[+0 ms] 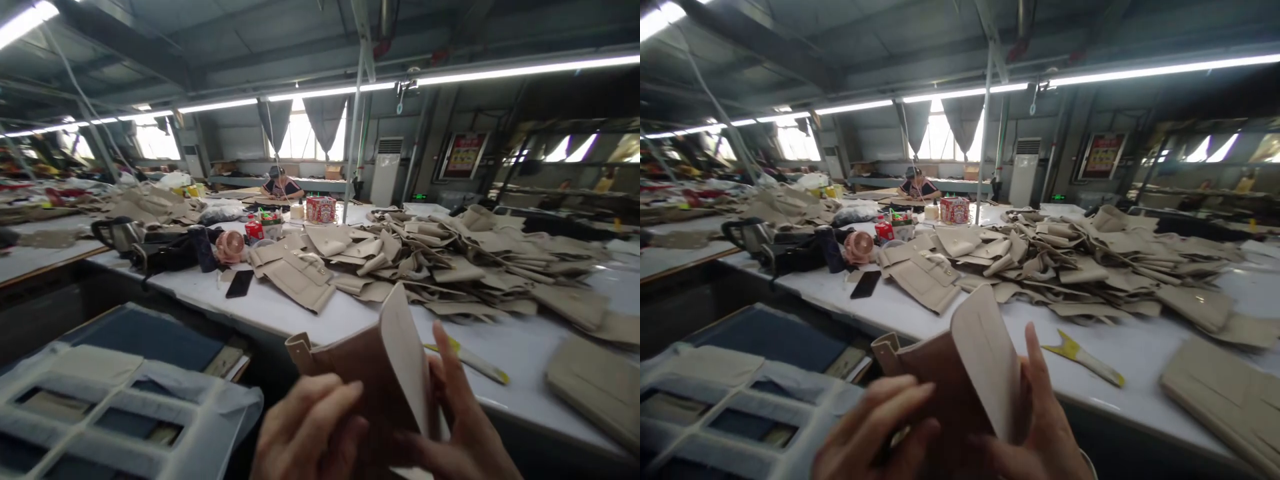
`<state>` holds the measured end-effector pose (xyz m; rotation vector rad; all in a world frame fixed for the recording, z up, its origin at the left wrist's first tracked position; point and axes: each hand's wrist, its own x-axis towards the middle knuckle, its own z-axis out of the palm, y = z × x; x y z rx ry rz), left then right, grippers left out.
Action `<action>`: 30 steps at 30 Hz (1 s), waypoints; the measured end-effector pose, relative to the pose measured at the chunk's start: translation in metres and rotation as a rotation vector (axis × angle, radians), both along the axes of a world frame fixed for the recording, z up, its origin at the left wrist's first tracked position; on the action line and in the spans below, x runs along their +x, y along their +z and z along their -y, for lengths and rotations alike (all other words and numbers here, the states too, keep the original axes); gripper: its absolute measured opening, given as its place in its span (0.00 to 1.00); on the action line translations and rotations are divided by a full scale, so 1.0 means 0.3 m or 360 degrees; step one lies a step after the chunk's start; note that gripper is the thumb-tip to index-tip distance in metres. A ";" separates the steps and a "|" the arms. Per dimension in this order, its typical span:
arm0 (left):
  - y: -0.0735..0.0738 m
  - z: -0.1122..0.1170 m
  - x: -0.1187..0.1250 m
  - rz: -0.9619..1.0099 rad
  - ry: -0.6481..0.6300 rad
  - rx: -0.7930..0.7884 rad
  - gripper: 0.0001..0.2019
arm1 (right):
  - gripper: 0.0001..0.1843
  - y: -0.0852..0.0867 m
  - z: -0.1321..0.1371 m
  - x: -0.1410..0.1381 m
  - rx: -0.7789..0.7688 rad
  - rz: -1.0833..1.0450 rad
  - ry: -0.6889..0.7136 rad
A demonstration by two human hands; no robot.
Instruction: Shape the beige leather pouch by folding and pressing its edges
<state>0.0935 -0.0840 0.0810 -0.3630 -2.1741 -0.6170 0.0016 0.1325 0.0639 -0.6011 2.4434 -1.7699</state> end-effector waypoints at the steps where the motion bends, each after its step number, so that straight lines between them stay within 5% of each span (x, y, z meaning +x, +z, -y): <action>1: 0.028 0.008 -0.003 -0.0119 0.0193 0.0070 0.27 | 0.67 0.012 -0.027 -0.008 0.0071 -0.0118 -0.0088; 3: 0.058 0.024 -0.030 -0.0060 0.0351 0.0132 0.33 | 0.64 0.032 -0.069 -0.021 0.0251 -0.0319 -0.0242; 5: 0.060 0.033 -0.077 0.0259 0.0195 0.0152 0.37 | 0.56 0.042 -0.091 -0.028 0.0406 -0.0463 -0.0324; 9: 0.022 0.022 -0.167 0.0717 -0.0114 0.0334 0.24 | 0.47 0.017 -0.098 -0.032 0.0521 -0.0641 -0.0381; 11: -0.002 0.013 -0.189 0.0760 -0.0153 0.0413 0.18 | 0.46 -0.014 -0.101 -0.037 0.0518 -0.0671 -0.0358; 19: -0.107 -0.002 -0.205 0.0977 -0.0169 0.0510 0.23 | 0.47 -0.156 -0.157 -0.064 0.0688 -0.0757 -0.0264; 30: -0.170 -0.013 -0.227 0.1094 -0.0181 0.0522 0.17 | 0.49 -0.199 -0.173 -0.070 0.0889 -0.0756 -0.0217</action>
